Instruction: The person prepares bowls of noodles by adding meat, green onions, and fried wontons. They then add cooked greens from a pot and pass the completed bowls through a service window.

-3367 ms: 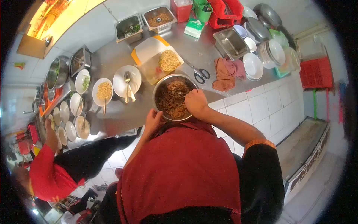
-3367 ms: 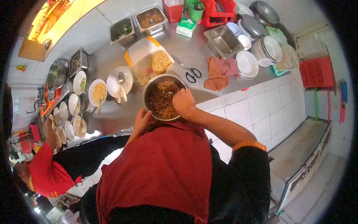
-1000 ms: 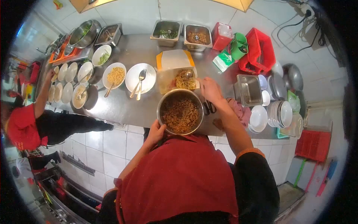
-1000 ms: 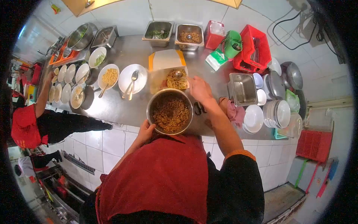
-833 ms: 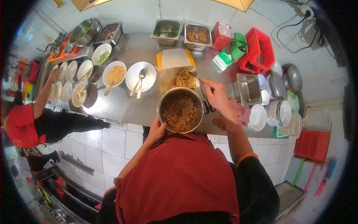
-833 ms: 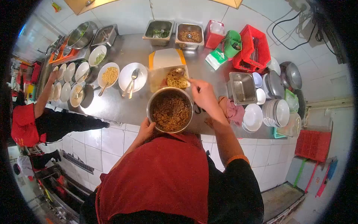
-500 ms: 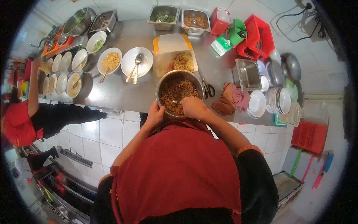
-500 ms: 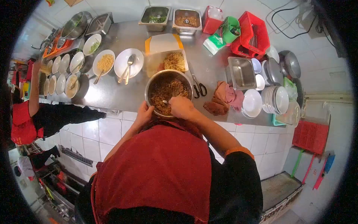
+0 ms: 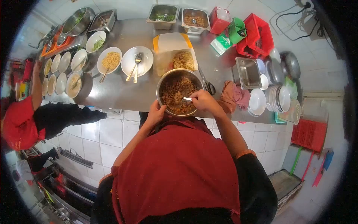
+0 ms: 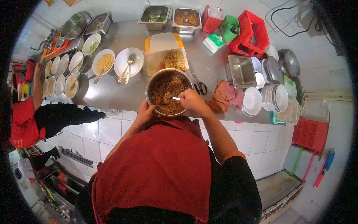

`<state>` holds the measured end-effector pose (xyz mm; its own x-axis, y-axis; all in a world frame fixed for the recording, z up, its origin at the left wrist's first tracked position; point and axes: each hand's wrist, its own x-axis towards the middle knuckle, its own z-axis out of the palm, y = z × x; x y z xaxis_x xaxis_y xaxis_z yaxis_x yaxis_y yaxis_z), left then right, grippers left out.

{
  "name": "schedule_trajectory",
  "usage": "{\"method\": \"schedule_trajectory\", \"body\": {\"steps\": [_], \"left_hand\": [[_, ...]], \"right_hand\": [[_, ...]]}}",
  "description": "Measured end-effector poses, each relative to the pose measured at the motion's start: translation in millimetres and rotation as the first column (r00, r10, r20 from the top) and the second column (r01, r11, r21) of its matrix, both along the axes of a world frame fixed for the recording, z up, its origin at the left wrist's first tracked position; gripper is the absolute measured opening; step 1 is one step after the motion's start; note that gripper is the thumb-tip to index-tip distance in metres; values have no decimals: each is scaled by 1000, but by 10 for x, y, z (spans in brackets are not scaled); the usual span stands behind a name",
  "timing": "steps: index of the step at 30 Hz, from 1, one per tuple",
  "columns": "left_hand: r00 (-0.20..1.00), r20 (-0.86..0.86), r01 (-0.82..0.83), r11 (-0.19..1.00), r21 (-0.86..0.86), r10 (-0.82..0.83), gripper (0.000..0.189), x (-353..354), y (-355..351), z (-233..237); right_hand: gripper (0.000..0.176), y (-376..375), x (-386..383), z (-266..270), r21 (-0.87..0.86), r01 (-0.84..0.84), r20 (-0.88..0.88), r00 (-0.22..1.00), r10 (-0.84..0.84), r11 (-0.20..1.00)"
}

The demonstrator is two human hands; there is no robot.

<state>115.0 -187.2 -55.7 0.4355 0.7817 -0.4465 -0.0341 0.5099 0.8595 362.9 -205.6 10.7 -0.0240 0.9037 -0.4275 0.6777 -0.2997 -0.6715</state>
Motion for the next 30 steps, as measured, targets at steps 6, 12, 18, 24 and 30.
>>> {"method": "schedule_trajectory", "body": {"steps": [6,12,18,24,30], "left_hand": [[999,33,-7,1000,20,7,26,-13,-11,-114],[1000,3,-12,1000,1,12,26,19,-5,-45],[971,-222,-82,995,53,92,17,26,-30,-3],[966,-164,-187,977,100,202,19,-146,-155,238],[945,-28,-317,936,150,325,18,-368,-169,217]], "right_hand": [[25,4,128,-192,-49,-32,-78,997,28,998],[23,8,212,-281,-25,-1,-231,973,-4,1000],[21,320,301,-17,310,360,-281,919,-277,880],[27,794,380,-418,718,-1,220,949,-226,696],[36,779,318,-464,781,9,200,943,-264,624]]}}
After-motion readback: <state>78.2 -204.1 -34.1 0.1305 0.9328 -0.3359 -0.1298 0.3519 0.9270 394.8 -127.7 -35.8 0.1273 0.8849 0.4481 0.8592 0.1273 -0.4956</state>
